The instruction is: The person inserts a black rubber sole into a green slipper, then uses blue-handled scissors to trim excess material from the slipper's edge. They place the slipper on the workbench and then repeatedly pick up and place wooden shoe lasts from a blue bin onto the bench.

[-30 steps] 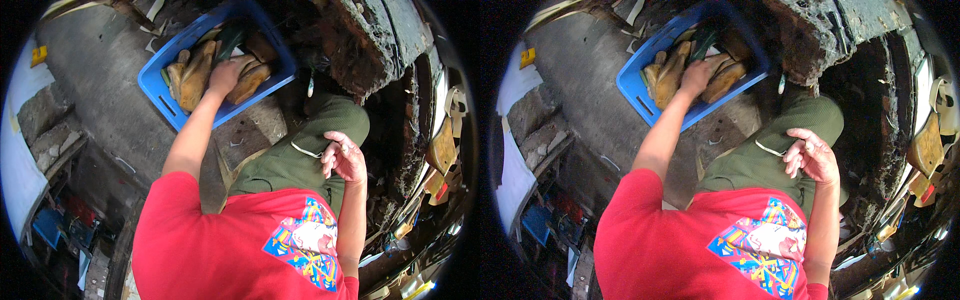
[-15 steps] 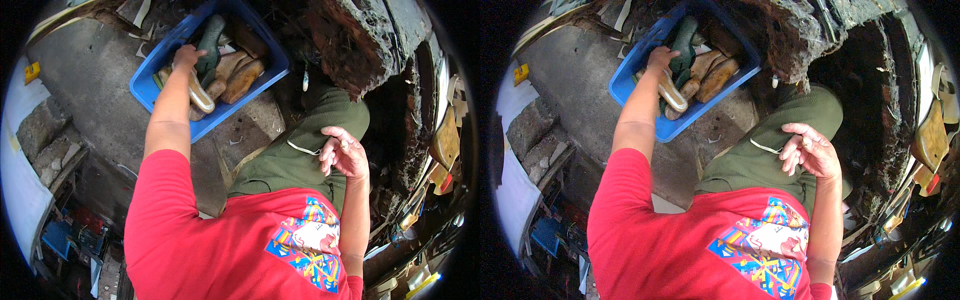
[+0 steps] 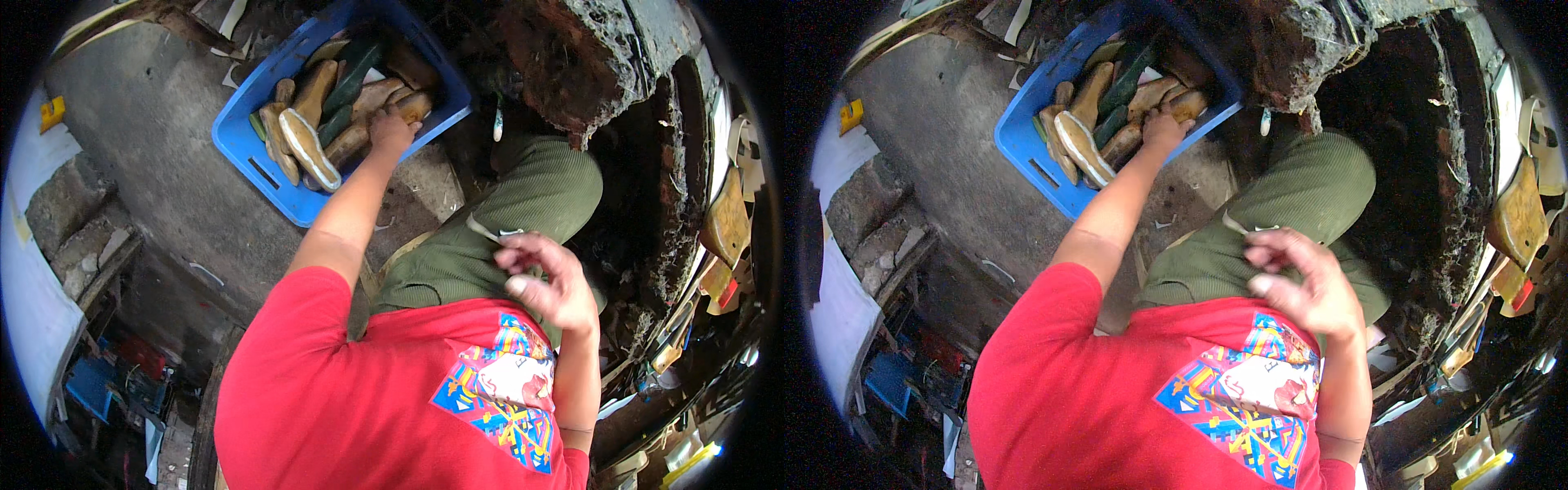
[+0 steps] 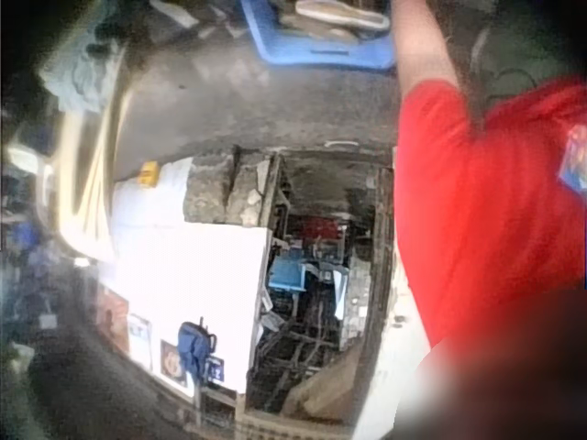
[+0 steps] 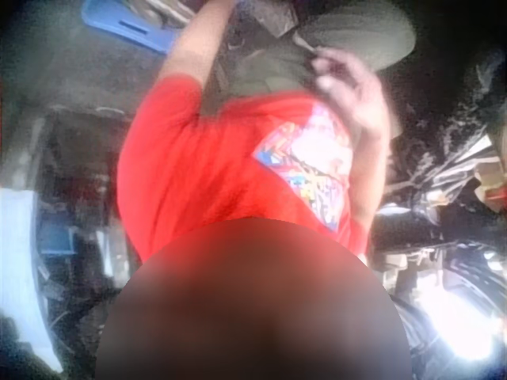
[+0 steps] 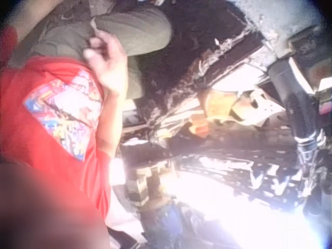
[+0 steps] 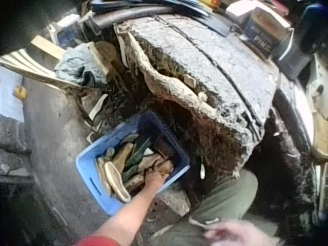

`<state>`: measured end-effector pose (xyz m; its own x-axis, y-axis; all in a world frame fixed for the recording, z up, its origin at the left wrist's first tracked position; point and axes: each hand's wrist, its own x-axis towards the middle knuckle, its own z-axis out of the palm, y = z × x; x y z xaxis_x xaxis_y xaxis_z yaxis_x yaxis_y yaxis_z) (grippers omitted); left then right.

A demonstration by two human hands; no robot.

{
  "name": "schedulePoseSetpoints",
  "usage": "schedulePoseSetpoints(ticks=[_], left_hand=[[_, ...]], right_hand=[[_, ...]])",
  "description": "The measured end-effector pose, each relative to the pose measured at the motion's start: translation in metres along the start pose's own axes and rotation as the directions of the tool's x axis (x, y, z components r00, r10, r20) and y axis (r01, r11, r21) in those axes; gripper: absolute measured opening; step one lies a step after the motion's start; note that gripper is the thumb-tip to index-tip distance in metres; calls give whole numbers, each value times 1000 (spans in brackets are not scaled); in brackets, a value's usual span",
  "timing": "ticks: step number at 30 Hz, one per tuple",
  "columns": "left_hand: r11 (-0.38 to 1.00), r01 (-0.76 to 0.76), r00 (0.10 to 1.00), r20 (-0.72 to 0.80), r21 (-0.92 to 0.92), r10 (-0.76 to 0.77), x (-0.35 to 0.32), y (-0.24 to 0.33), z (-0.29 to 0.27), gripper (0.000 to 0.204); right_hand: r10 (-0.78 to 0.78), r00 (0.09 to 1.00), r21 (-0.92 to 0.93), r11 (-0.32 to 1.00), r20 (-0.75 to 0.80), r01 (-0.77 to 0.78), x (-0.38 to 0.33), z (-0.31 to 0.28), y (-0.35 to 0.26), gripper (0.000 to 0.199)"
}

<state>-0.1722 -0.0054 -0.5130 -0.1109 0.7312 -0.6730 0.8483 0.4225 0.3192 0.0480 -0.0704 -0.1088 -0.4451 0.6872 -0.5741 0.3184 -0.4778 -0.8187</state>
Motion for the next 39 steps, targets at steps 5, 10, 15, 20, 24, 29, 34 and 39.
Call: schedulePoseSetpoints(ticks=[5, 10, 15, 20, 24, 29, 34, 39], left_hand=[[993, -39, 994, 107, 112, 27, 2, -7, -33, 91], [977, -72, 984, -148, 201, 103, -40, -31, -68, 63], [981, -147, 956, -272, -129, 108, -77, -106, -58, 24], [982, -182, 968, -186, -56, 168, -103, -181, -56, 30], [916, -399, 914, -104, -37, 393, -140, -166, -72, 44], [850, -522, 853, -22, -68, 522, -160, -64, -103, 36], [649, -661, 746, -236, -376, 623, -177, 88, -125, 39], [445, -896, 433, -232, -1, 871, -240, 178, -108, 62]], right_hand=[[-327, 896, -354, 834, 302, 424, 3, 35, -83, 43], [-277, 938, -599, 722, 209, 347, -14, 53, -86, 39], [-253, 967, -815, 565, -25, 127, -53, 38, -39, 39], [-137, 858, -695, 655, -496, -297, -135, -20, 52, 34], [104, 528, -487, 268, -843, -831, -172, -32, 170, 42], [-276, 377, -468, 524, -884, -712, -176, -10, 234, 44], [-318, 328, -452, 509, -890, -733, -165, -9, 227, 37], [-380, 231, -409, 501, -896, -763, -171, -9, 233, 30]])
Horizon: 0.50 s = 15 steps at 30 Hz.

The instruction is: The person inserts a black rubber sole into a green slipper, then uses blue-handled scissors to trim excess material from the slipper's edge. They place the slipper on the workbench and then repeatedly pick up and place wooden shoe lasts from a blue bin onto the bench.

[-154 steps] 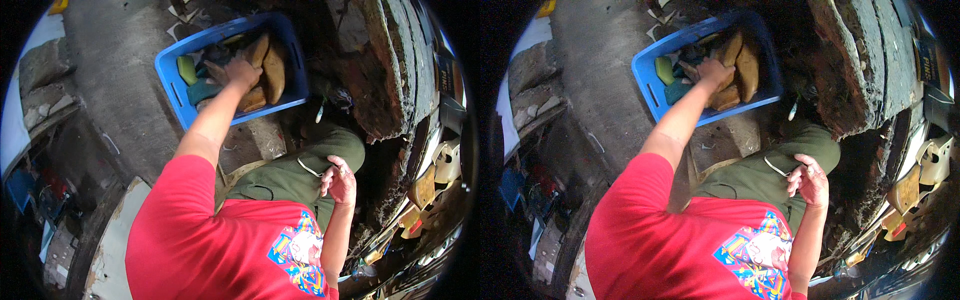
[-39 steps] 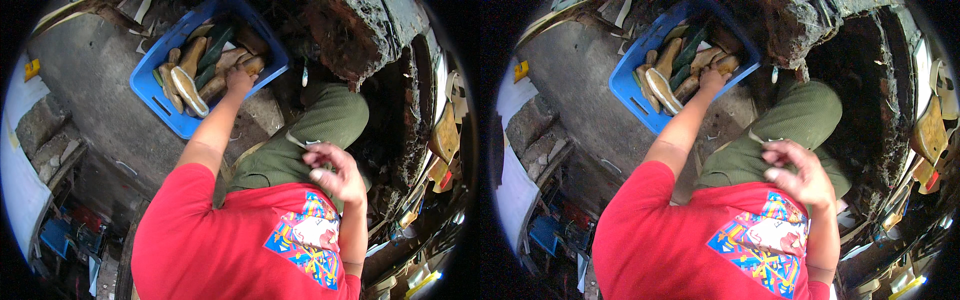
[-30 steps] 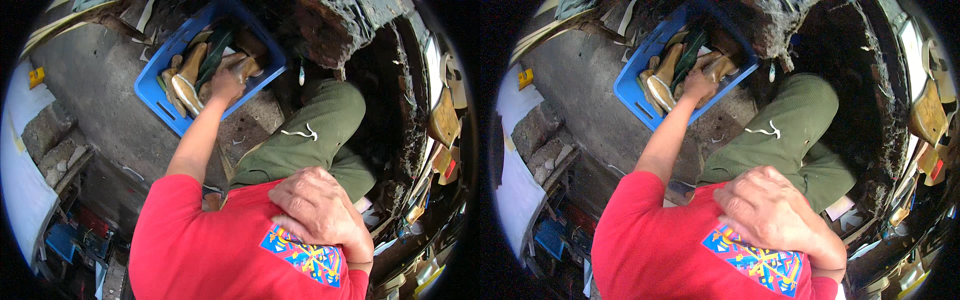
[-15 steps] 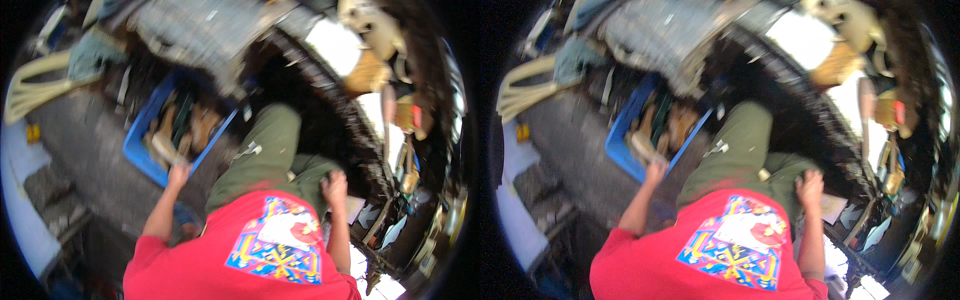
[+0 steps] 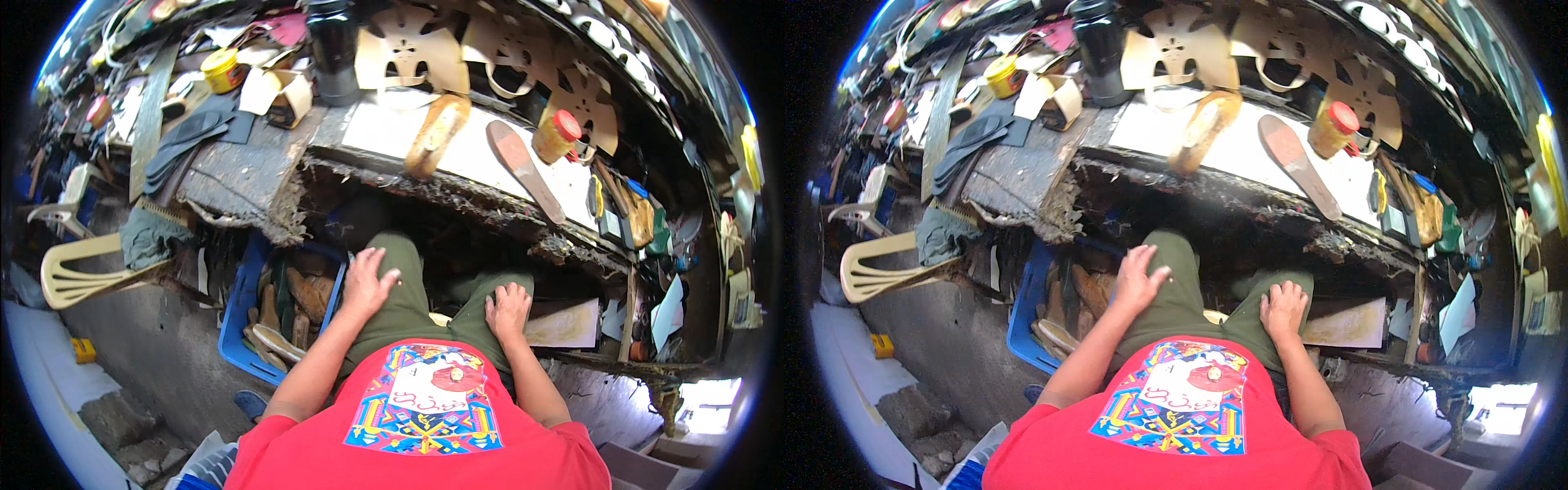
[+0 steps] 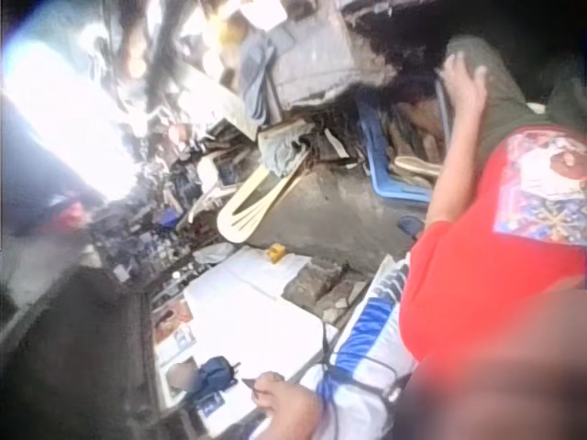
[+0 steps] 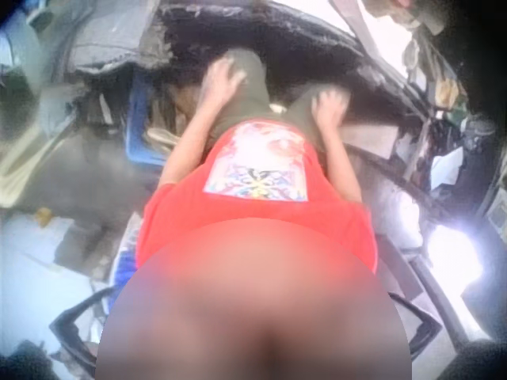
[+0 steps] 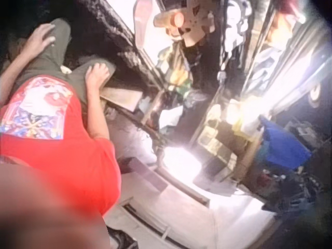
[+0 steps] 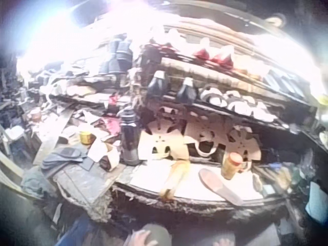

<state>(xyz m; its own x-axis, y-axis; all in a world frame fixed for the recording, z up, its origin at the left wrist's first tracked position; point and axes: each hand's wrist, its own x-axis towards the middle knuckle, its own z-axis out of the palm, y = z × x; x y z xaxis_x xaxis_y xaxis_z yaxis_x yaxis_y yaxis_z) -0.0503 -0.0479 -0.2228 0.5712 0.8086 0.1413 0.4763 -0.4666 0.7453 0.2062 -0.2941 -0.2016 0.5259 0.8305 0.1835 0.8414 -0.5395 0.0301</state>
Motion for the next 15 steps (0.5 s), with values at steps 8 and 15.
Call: schedulePoseSetpoints(ticks=[8, 15], left_hand=[[976, 90, 986, 124, 199, -116, 0, 8, 10, 82], [973, 70, 996, 47, 222, -82, -6, 7, 7, 82]], right_hand=[[118, 993, 75, 990, 4, -118, -3, 8, 13, 19], [87, 995, 150, 985, -46, -79, 0, 13, 18, 19]])
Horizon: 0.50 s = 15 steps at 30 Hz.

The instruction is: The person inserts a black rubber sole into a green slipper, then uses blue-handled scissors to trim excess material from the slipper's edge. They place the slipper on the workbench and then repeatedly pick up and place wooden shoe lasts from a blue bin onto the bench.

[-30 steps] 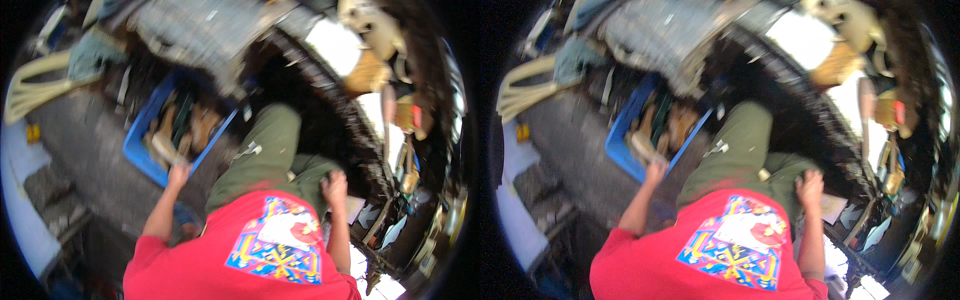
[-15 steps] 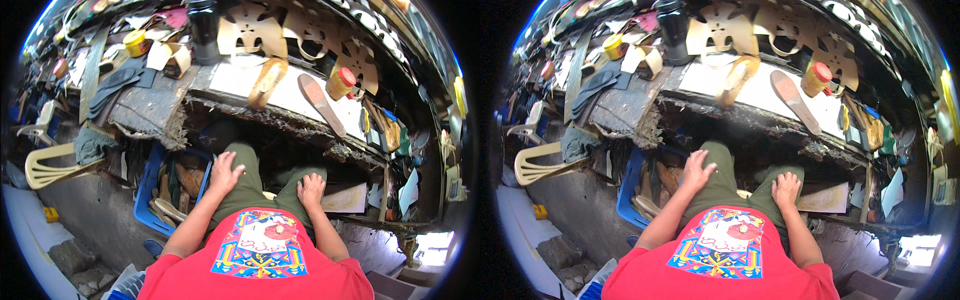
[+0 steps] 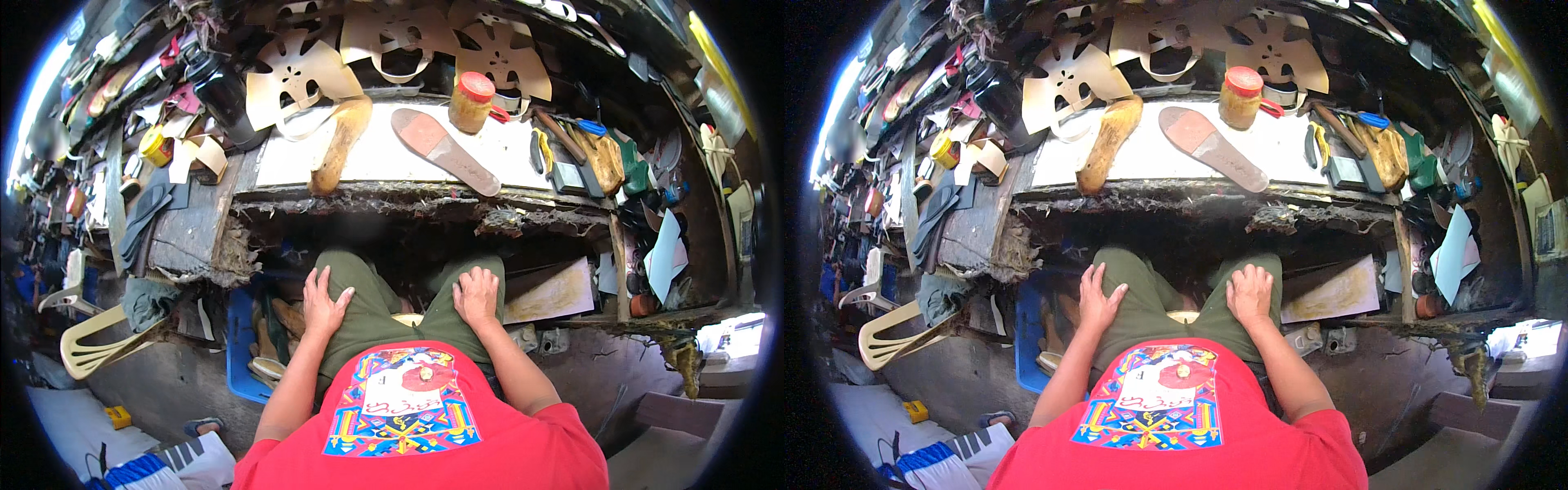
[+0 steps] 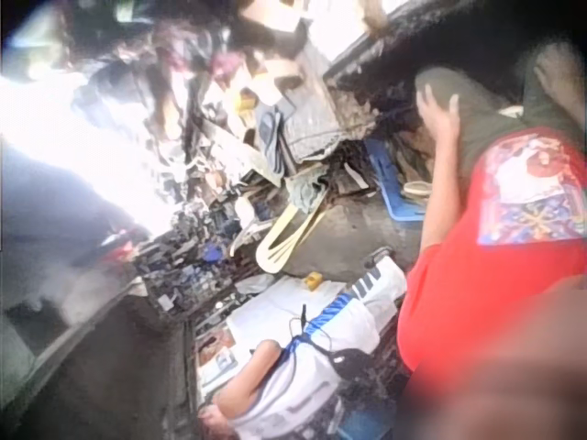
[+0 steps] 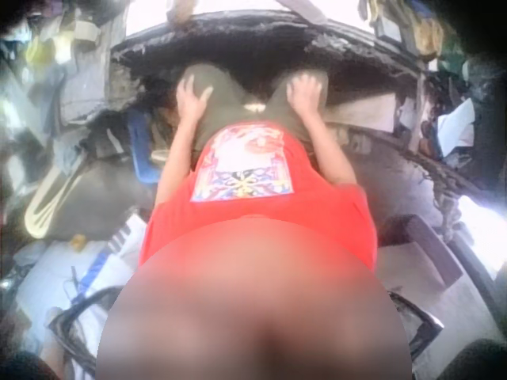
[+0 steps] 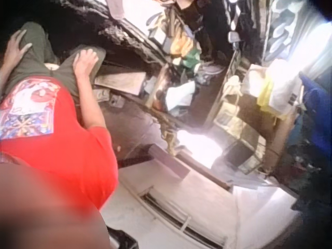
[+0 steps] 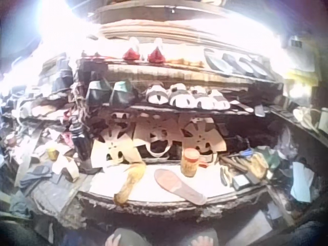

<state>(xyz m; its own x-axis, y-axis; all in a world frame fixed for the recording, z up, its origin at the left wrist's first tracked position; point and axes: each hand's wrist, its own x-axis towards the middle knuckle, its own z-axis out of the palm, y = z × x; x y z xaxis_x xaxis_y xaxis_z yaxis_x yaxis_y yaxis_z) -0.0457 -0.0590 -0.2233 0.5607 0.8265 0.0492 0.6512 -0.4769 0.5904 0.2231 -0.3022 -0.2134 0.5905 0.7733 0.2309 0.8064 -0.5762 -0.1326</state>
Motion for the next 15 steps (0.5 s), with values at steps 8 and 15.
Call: schedulePoseSetpoints(ticks=[8, 15], left_hand=[[999, 25, 998, 56, -38, -22, 8, 10, 6, 76], [984, 105, 976, 174, 142, -130, 23, 48, 7, 87]], right_hand=[[-76, 997, 229, 971, 15, 71, 5, -5, 8, 22], [-229, 973, 460, 862, -17, 211, 39, 22, 30, 15]])
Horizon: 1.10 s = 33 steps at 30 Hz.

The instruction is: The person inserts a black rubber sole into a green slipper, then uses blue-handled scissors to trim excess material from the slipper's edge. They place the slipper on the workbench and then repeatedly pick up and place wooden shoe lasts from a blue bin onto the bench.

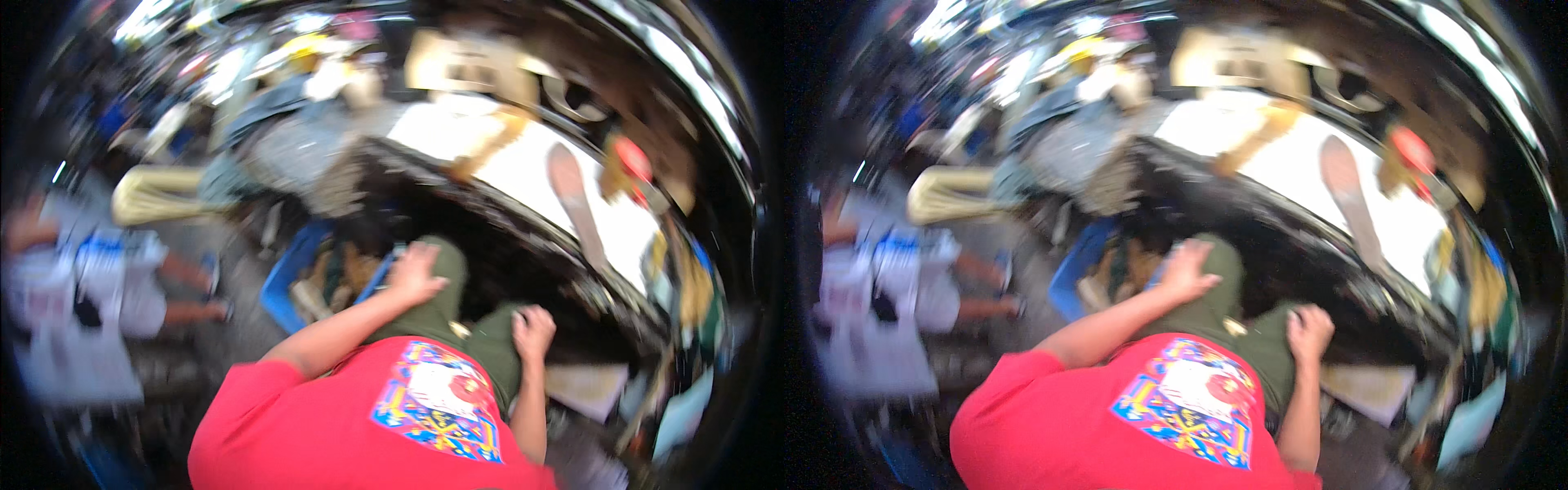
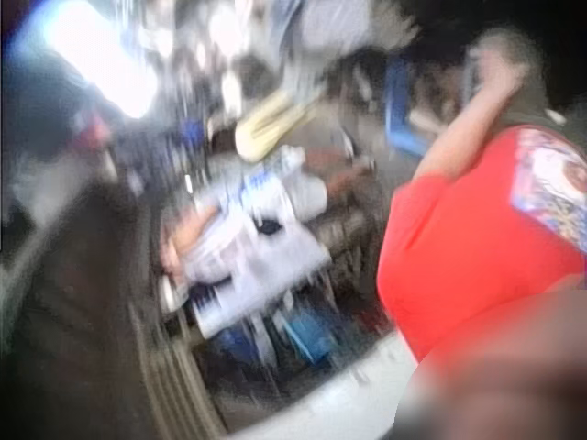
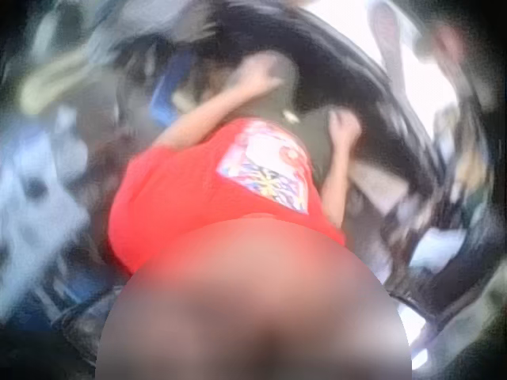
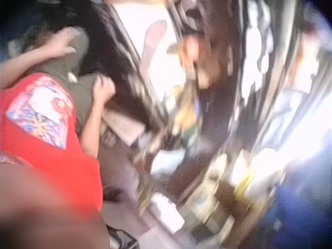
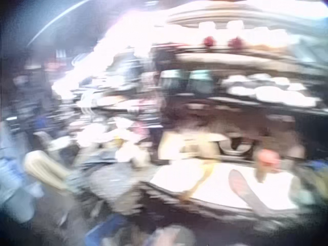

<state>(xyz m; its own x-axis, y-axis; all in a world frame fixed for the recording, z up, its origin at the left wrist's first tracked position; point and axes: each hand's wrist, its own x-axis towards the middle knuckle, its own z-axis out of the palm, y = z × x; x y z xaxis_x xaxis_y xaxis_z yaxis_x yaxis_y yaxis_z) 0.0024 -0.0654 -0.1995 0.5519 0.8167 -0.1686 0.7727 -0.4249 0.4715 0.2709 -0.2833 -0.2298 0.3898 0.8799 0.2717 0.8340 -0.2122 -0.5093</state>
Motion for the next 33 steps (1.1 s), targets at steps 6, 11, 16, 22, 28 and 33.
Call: schedulePoseSetpoints(ticks=[6, 11, 16, 22, 28, 33], left_hand=[[964, 185, 976, 80, 193, -203, 10, 27, -2, 112], [961, 187, 963, 157, 204, -220, 29, 20, 8, 113], [976, 144, 989, -3, -161, -146, 9, -43, 22, 87], [926, 378, 919, 128, -4, -374, -31, -124, 14, 49], [839, 488, 869, -222, 239, -442, -41, -156, 11, 44], [827, 388, 906, 5, -406, -423, 18, -108, 23, 58]], right_hand=[[248, 967, -102, 962, -48, -252, 2, 26, 31, 29], [364, 930, -99, 924, -55, -368, 0, 32, 40, 30], [300, 950, -170, 935, -86, -311, 0, 29, 37, 26], [348, 934, -155, 921, -84, -357, 8, 26, 29, 22], [309, 945, -105, 942, -105, -319, 8, 25, 28, 20], [363, 927, -108, 922, -99, -372, 1, 23, 28, 21]])
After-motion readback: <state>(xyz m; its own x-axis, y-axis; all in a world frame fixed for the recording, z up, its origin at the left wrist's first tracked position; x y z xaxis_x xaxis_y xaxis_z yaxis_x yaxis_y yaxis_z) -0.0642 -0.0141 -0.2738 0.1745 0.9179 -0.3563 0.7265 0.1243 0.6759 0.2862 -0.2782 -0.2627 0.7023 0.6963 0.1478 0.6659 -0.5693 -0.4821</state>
